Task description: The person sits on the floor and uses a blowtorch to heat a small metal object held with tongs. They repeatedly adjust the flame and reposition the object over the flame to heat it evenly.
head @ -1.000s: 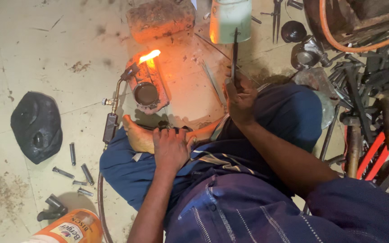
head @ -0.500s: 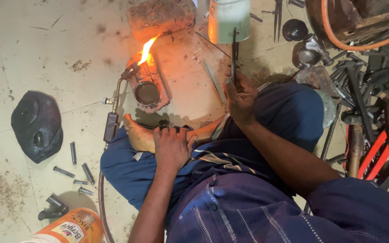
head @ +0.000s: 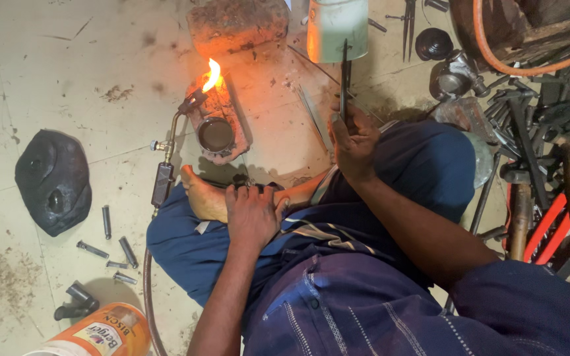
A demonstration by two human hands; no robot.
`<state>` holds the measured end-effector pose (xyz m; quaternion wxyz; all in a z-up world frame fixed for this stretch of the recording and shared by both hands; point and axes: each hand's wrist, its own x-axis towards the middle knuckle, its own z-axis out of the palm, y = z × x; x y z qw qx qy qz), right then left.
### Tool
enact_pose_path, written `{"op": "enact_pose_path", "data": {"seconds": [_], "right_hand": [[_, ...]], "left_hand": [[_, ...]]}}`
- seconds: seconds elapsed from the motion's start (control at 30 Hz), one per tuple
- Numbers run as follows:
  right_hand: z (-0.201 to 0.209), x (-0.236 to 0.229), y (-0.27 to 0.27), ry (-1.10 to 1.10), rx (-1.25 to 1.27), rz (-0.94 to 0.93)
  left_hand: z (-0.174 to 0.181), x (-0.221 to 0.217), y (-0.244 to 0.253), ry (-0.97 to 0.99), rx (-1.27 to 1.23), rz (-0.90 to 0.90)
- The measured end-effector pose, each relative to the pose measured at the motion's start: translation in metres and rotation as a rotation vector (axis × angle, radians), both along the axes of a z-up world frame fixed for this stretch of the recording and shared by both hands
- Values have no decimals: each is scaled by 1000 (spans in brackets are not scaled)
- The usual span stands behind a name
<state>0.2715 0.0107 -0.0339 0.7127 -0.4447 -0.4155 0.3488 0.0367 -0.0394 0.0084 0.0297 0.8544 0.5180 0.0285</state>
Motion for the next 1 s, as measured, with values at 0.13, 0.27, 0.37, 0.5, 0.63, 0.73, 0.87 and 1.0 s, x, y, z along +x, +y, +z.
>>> {"op": "enact_pose_path", "data": {"seconds": [0.13,0.27,0.37,0.5,0.63,0.73,0.87,1.0], "right_hand": [[3,0,-1,-29,7,7],[4,-2,-1,-33,-38,-3],[4,-3,-1,-14,-52,14],[3,-2,0,-35,-60,10],[5,-1,1,-37,-114,30],[6,-2,4,-20,-157,51],[5,-5,9,-71,-210,90],[-1,-8,12,-27,-367,108]], "left_hand": [[0,-1,0,-11,8,-7],[0,-1,0,-6,2,-8],[0,-1,0,-21,1,-4],[-2,-2,0,-24,17,-9],[-2,-2,0,-34,27,-7],[-4,-3,0,-44,19,2],[-6,-3,-1,-32,21,9],[-5,-3,-1,-40,37,7]]}}
